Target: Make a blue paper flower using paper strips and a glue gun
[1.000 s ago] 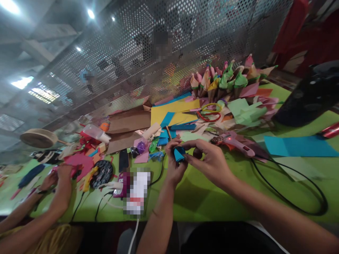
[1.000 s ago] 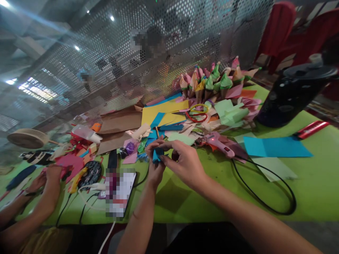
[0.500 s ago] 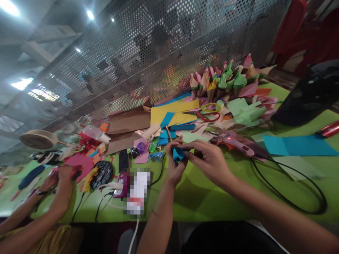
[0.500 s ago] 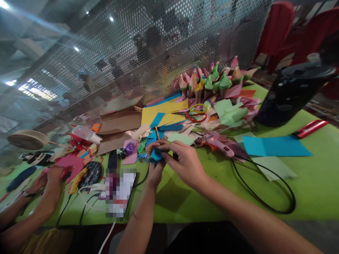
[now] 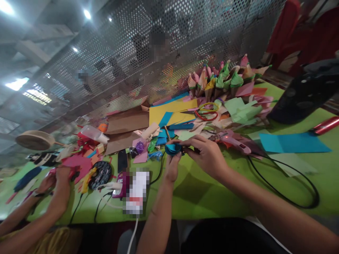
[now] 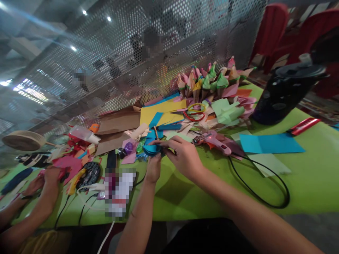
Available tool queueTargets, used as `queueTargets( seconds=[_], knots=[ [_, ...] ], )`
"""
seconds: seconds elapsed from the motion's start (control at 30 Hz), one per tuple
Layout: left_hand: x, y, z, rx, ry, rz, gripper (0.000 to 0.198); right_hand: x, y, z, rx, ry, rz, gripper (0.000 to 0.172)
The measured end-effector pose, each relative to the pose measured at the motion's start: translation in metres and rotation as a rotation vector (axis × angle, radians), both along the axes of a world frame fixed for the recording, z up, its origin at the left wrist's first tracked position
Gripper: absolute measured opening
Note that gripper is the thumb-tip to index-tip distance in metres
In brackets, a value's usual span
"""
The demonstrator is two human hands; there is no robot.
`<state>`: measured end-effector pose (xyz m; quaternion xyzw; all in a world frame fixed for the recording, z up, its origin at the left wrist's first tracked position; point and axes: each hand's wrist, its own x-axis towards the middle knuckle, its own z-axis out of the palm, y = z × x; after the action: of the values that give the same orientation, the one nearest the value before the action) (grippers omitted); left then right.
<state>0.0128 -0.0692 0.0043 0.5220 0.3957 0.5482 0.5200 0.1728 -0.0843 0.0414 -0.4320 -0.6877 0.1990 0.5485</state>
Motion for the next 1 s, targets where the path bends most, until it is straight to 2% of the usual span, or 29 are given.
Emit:
queueTargets(
  seconds=[0.1,0.23,0.37,0.57,0.77,1.0],
  knots=[
    [-0.001,0.001,-0.002,-0.065,-0.002,-0.025,0.039,0.000,0.002,-0.003,0.037,-0.047,-0.025,0.029],
    [0.000,0.000,0.004,-0.134,-0.001,-0.033,0.047,0.000,0.004,-0.004,0.037,-0.108,-0.057,0.025],
    [0.001,-0.002,0.013,-0.150,0.037,-0.017,0.054,0.000,0.005,-0.004,0.014,-0.147,-0.084,0.019],
    [0.003,-0.002,0.016,-0.148,0.142,0.026,0.060,0.000,0.006,-0.005,-0.026,-0.194,-0.115,0.015],
    [0.003,-0.003,0.021,-0.179,0.234,0.046,0.057,0.000,0.007,-0.006,-0.058,-0.194,-0.103,0.023],
    [0.001,-0.001,0.025,-0.209,0.267,0.066,0.047,0.001,0.009,-0.009,-0.089,-0.208,-0.069,0.023]
  ],
)
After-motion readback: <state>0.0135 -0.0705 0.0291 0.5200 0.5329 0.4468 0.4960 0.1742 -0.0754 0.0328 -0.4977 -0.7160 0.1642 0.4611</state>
